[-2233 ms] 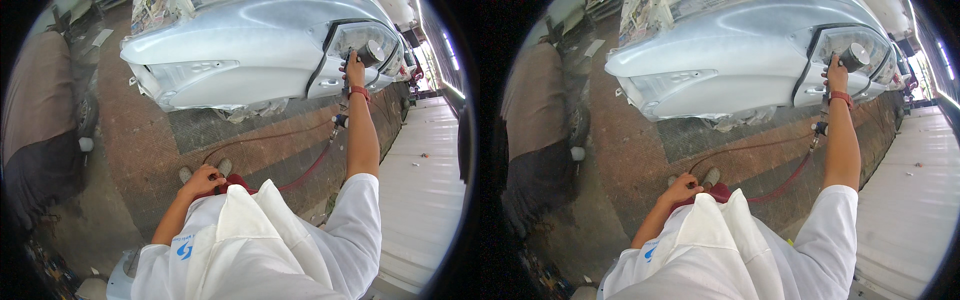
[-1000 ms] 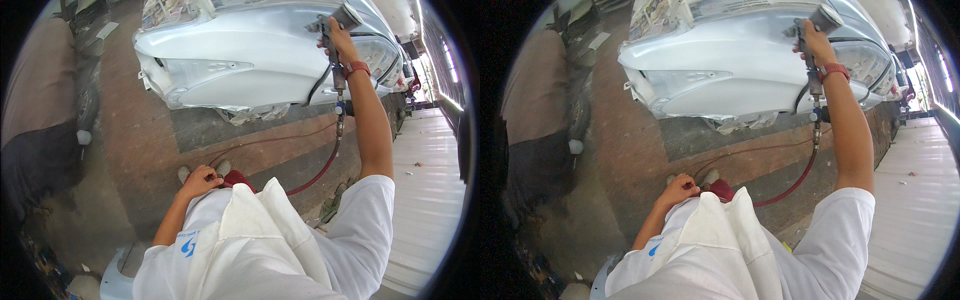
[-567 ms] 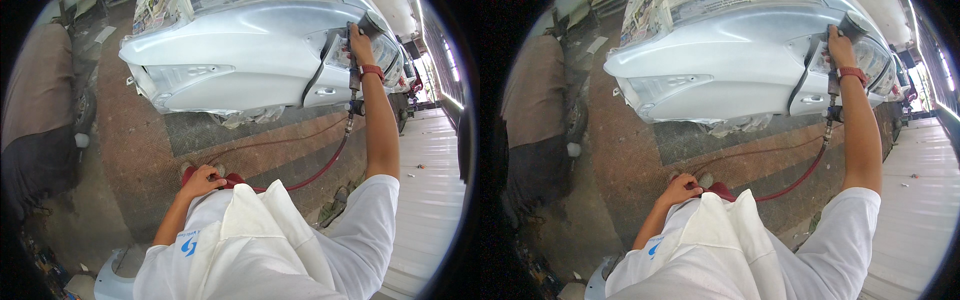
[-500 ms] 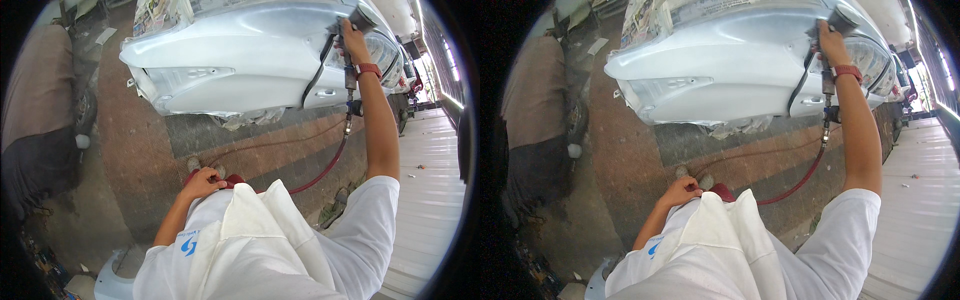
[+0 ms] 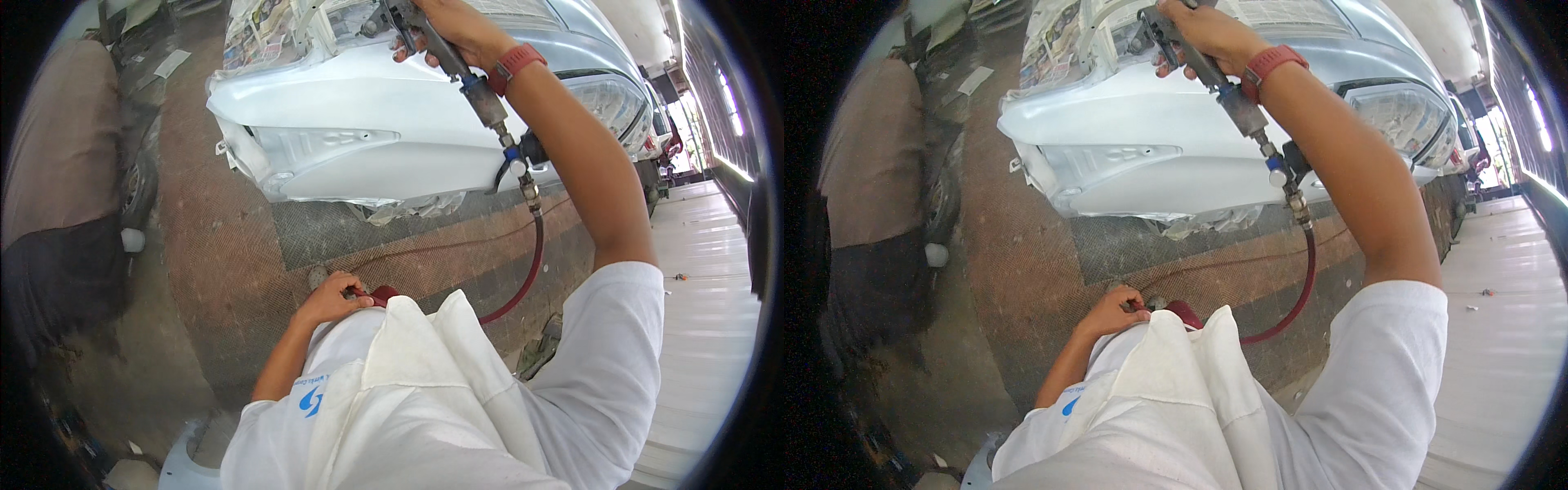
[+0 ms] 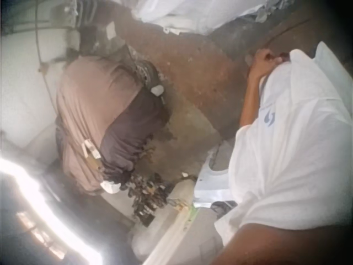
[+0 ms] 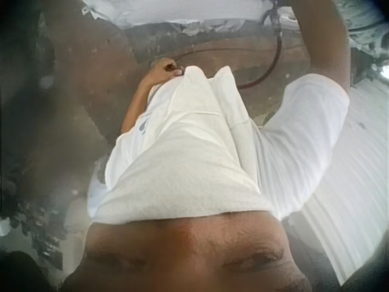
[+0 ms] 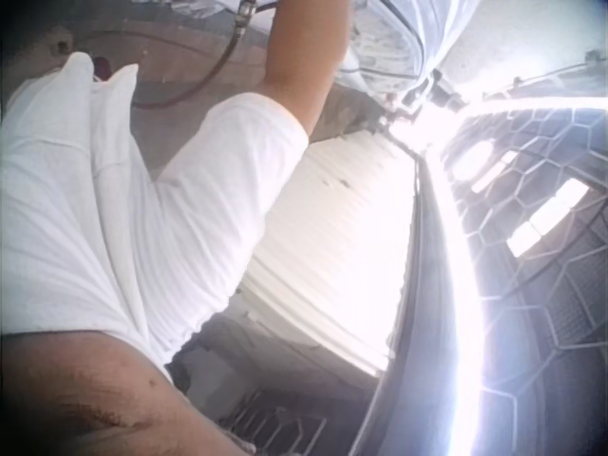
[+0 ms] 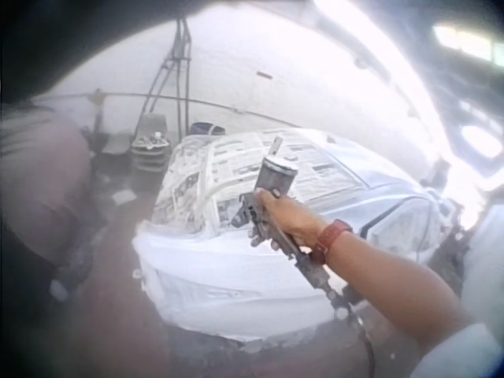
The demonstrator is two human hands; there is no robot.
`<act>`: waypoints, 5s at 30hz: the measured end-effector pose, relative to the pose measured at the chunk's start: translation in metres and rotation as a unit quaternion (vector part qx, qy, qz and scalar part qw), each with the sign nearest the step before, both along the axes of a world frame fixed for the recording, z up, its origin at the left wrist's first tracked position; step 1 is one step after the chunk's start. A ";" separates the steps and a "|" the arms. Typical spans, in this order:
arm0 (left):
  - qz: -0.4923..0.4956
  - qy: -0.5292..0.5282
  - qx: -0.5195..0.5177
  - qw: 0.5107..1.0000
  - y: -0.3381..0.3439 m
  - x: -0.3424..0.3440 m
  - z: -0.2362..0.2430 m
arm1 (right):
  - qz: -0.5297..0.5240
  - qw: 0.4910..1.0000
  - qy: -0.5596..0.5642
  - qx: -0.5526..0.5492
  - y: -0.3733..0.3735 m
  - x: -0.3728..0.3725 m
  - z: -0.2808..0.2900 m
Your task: The person prepares white paint by mixing it with a blue filter and pours it into a spray gun. They then spray paint the side of a white car, covering the door and rear quarter panel with even strokes.
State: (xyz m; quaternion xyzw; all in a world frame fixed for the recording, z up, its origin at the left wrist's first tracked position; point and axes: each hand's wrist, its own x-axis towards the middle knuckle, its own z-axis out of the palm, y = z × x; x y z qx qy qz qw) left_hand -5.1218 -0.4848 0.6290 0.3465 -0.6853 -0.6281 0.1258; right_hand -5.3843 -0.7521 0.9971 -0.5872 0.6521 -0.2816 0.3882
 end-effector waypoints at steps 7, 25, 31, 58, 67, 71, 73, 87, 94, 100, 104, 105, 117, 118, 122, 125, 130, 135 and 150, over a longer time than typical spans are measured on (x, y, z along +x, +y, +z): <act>-0.018 0.051 0.010 0.998 -0.022 -0.011 0.027 | -0.036 0.997 0.058 -0.025 -0.031 -0.073 0.028; -0.100 0.063 -0.046 0.992 -0.055 -0.206 0.084 | -0.279 0.945 0.118 -0.122 0.014 -0.449 0.160; -0.088 0.014 -0.041 0.995 -0.034 -0.299 0.066 | -0.330 0.924 0.130 -0.139 0.025 -0.601 0.193; 0.156 -0.081 -0.060 0.983 0.104 -0.257 -0.002 | 0.004 0.994 0.019 -0.105 0.129 -0.320 0.001; 0.104 -0.084 -0.078 0.988 0.112 -0.374 0.042 | -0.166 0.956 0.102 -0.221 0.130 -0.537 0.035; 0.143 -0.084 -0.080 0.983 0.126 -0.453 0.046 | -0.225 0.938 0.111 -0.238 0.131 -0.659 0.074; 0.162 -0.093 -0.044 0.981 0.135 -0.487 0.046 | -0.229 0.931 0.109 -0.262 0.129 -0.707 0.092; 0.108 -0.028 -0.007 0.994 0.160 -0.713 0.068 | 0.130 0.972 0.054 -0.188 0.083 -0.724 0.197; 0.066 -0.015 0.000 0.998 0.112 -0.773 0.067 | 0.152 0.974 0.062 -0.155 0.030 -0.759 0.208; 0.023 -0.006 0.015 1.000 0.070 -0.799 0.040 | 0.031 0.981 0.118 -0.149 0.015 -0.888 0.224; 0.023 -0.068 0.026 0.997 0.061 -0.807 0.015 | -0.030 0.983 0.130 -0.128 0.030 -0.984 0.233; 0.029 -0.060 0.023 0.998 0.060 -0.812 0.012 | -0.051 0.984 0.119 -0.123 0.034 -1.008 0.234; 0.036 -0.130 0.066 0.989 0.038 -1.022 0.050 | -0.189 0.958 0.085 -0.196 0.088 -1.348 0.225; 0.023 -0.133 0.086 0.987 0.040 -1.049 0.052 | -0.220 0.953 0.103 -0.181 0.094 -1.382 0.224; 0.052 -0.162 0.088 0.982 0.065 -1.171 0.065 | -0.226 0.949 0.100 -0.196 0.108 -1.506 0.231; 0.074 -0.158 0.052 0.983 0.088 -1.250 0.084 | -0.298 0.931 0.035 -0.209 0.116 -1.597 0.230; 0.052 -0.189 0.086 0.977 0.099 -1.334 0.094 | -0.245 0.953 0.062 -0.166 0.139 -1.726 0.225; 0.109 -0.187 0.045 0.975 0.122 -1.383 0.100 | -0.309 0.934 0.050 -0.174 0.161 -1.825 0.201; 0.112 -0.189 0.115 0.969 0.156 -1.367 0.077 | -0.370 0.891 0.154 -0.212 0.195 -1.814 0.132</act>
